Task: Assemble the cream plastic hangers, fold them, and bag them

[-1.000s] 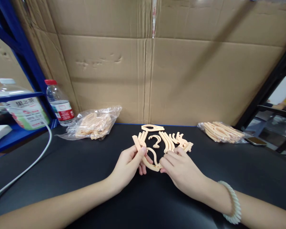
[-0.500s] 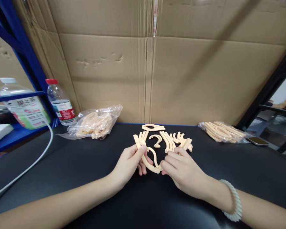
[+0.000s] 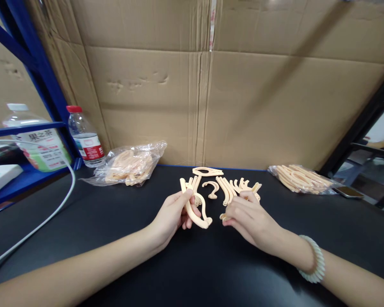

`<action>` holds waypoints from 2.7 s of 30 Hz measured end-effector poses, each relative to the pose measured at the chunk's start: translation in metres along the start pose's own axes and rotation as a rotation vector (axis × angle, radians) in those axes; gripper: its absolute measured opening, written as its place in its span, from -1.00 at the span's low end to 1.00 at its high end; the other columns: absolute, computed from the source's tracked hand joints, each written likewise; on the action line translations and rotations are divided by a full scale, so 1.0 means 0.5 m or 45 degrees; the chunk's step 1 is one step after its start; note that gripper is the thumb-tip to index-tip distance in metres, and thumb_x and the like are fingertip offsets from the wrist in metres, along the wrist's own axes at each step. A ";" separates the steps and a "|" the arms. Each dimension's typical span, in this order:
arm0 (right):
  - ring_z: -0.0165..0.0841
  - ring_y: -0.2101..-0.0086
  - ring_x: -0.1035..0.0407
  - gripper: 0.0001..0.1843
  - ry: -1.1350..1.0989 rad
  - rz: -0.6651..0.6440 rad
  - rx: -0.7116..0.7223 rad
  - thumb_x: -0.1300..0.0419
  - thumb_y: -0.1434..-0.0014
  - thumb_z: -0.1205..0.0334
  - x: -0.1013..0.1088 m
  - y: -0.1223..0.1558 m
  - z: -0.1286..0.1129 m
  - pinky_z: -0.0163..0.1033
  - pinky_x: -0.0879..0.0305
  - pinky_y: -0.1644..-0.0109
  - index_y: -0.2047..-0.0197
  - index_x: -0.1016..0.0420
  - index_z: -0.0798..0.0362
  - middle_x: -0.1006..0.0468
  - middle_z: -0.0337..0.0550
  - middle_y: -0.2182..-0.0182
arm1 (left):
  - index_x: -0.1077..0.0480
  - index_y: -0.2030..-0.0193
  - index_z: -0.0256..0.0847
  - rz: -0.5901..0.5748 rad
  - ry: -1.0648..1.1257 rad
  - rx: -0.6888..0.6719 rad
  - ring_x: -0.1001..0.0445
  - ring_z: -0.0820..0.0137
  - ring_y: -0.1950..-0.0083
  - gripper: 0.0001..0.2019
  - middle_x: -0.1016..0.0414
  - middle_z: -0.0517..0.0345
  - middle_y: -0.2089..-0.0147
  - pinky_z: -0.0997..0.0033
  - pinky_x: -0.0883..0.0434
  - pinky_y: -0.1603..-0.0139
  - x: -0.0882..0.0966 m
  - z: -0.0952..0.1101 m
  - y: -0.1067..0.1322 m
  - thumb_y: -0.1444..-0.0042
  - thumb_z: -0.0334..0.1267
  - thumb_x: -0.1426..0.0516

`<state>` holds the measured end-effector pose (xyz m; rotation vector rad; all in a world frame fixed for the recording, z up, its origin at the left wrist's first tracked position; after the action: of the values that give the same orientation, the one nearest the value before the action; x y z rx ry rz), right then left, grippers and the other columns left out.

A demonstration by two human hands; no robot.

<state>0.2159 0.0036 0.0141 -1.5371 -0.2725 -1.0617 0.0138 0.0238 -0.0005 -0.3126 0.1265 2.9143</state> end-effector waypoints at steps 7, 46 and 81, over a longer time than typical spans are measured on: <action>-0.23 0.12 -0.36 -0.77 0.104 0.077 -0.180 -0.01 -0.28 0.48 -0.002 0.005 0.040 0.03 -0.20 -0.06 0.07 -0.33 0.04 -0.51 -0.04 0.21 | -0.28 0.39 -0.26 -0.035 -0.040 -0.017 -0.29 0.58 0.71 -0.67 -0.48 0.16 0.56 0.63 -0.12 0.70 -0.006 0.001 0.007 -0.16 0.00 -0.10; -0.16 0.01 -0.32 -0.82 0.044 -0.324 -0.423 -0.11 -0.29 0.24 -0.038 0.006 0.075 0.04 -0.22 -0.09 0.09 -0.46 0.05 -0.51 -0.04 0.08 | -0.27 0.38 -0.28 -0.092 -0.079 -0.039 -0.30 0.59 0.69 -0.67 -0.49 0.15 0.54 0.66 -0.18 0.68 -0.004 -0.003 -0.001 -0.22 -0.02 -0.06; -0.18 -0.11 -0.23 -0.66 -0.030 -0.129 -0.030 -0.09 -0.25 0.35 -0.008 -0.010 -0.004 0.03 -0.15 -0.22 -0.10 -0.32 0.10 -0.44 0.01 -0.07 | -0.31 0.27 -0.27 -0.192 -0.187 -0.081 -0.30 0.58 0.65 -0.71 -0.44 0.24 0.53 0.62 -0.20 0.65 -0.014 0.001 0.006 -0.03 -0.09 -0.22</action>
<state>0.2093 0.0047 0.0142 -1.5714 -0.3583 -1.1296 0.0195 0.0195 0.0016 -0.1121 -0.0126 2.7832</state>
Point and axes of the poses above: each hand's wrist, its own y-axis away from the middle knuckle, its own x-axis out of the back of the hand, z = x × y, the point moved 2 cm from there along -y, towards the middle knuckle
